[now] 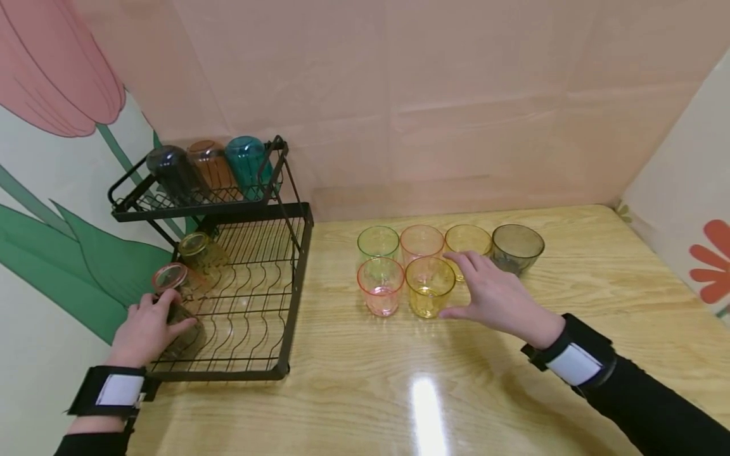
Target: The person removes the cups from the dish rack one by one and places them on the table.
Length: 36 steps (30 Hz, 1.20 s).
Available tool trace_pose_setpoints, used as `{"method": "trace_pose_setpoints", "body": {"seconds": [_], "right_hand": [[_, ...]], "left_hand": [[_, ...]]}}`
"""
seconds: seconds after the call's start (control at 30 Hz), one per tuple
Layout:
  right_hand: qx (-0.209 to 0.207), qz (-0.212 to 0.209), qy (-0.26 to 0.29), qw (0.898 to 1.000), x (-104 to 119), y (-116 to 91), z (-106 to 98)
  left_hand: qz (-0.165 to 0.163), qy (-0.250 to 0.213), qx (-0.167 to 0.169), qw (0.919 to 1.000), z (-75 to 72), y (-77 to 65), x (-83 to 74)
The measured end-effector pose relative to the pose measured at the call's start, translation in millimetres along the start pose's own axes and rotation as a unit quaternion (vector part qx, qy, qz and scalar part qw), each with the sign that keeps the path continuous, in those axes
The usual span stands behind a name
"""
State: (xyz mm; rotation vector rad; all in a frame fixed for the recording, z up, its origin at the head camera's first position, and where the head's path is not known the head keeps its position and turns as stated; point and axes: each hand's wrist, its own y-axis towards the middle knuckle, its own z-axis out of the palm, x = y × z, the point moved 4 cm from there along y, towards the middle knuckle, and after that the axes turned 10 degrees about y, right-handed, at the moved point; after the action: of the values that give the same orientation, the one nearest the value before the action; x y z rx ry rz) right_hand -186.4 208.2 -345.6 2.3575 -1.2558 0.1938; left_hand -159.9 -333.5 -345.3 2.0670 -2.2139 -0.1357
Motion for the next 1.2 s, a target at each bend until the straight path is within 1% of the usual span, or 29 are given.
{"method": "trace_pose_setpoints", "body": {"seconds": [0.1,0.17,0.37,0.47,0.57,0.67,0.83,0.93,1.0,1.07,1.2], "right_hand": [[-0.001,-0.002,0.002,1.000,1,0,-1],[-0.001,-0.002,0.004,1.000,1,0,-2],[0.001,-0.001,0.012,1.000,1,0,-5],[0.002,0.004,0.010,1.000,0,-1,-6],[0.004,0.010,0.010,1.000,-2,-1,-6],[0.009,0.015,0.014,1.000,-3,-1,-6],[0.013,0.020,0.020,1.000,-2,-1,-6],[0.015,0.028,0.023,0.999,-3,-1,-6],[0.015,0.032,0.024,0.999,-3,-1,-6],[0.013,0.033,0.026,0.999,-3,-1,-6],[0.005,0.028,0.027,0.999,-2,-1,-7]], "left_hand": [[0.000,-0.005,0.003,1.0000,-4.9,1.1,-0.6],[-0.001,-0.005,-0.002,1.0000,-10.9,1.9,-2.0],[-0.012,0.008,-0.012,0.9998,-38.7,4.6,-4.8],[-0.014,0.013,-0.025,0.9995,-53.1,5.3,-7.6],[-0.011,0.015,-0.038,0.9991,-63.1,6.2,-11.8],[-0.010,0.019,-0.043,0.9989,-67.6,7.2,-15.1],[-0.001,0.021,-0.032,0.9993,-68.4,8.1,-21.0],[0.013,0.013,-0.033,0.9993,-67.9,9.5,-30.2],[0.027,0.006,-0.037,0.9990,-67.9,12.2,-40.0],[0.043,-0.002,-0.040,0.9983,-68.2,16.3,-52.2],[0.097,0.000,-0.060,0.9935,-71.0,27.4,-83.8]]}}
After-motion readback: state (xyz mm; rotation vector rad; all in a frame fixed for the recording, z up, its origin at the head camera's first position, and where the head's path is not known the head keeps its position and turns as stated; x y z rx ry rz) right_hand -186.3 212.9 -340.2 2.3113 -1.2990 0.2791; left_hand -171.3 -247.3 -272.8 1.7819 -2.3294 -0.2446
